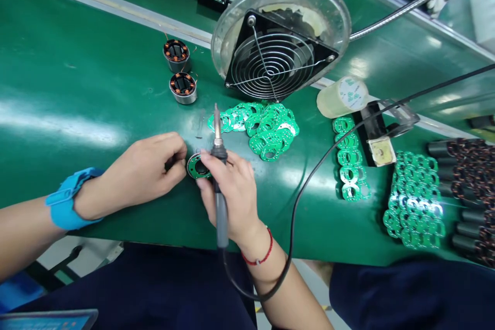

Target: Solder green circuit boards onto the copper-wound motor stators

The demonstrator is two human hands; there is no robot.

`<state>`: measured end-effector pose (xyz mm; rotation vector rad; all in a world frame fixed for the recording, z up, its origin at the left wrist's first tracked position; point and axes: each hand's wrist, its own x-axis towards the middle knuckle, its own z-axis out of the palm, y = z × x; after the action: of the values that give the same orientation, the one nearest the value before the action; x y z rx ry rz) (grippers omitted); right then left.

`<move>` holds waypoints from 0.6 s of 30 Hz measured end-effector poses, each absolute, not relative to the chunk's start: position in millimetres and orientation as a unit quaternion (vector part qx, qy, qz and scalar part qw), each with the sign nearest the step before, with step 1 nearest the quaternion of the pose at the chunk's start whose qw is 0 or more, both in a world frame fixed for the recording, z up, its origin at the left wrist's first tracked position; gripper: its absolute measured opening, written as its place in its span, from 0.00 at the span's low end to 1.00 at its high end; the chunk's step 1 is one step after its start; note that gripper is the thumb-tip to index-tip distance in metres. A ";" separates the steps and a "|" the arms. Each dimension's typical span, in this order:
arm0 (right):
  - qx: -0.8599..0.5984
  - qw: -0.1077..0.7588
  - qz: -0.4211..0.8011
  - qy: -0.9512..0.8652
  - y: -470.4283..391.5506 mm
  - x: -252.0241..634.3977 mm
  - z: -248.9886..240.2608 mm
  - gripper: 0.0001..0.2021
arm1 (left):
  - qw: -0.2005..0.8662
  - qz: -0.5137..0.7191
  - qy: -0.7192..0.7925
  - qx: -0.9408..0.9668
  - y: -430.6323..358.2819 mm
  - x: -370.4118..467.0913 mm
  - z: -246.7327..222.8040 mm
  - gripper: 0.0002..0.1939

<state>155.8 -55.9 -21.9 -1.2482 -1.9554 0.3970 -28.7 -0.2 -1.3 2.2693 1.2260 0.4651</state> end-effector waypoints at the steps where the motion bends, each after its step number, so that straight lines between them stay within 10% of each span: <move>1: -0.492 0.356 0.151 -0.780 -54.0 154.3 -20.8 0.22 | 0.254 0.173 0.451 0.838 -0.4 -28.3 -1.9 0.06; 11: -0.484 0.336 0.162 -0.792 -51.0 155.2 -22.9 0.22 | 0.237 0.201 0.433 0.846 1.2 -34.6 -2.4 0.05; 18: -0.535 0.513 0.140 -0.656 -54.2 167.6 -25.0 0.18 | 0.124 0.141 0.268 0.945 -0.4 -34.8 -12.7 0.07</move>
<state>167.6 -54.2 -25.0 -1.2877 -1.5783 0.3369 -34.8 -0.4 -12.7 2.7553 0.7821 0.4113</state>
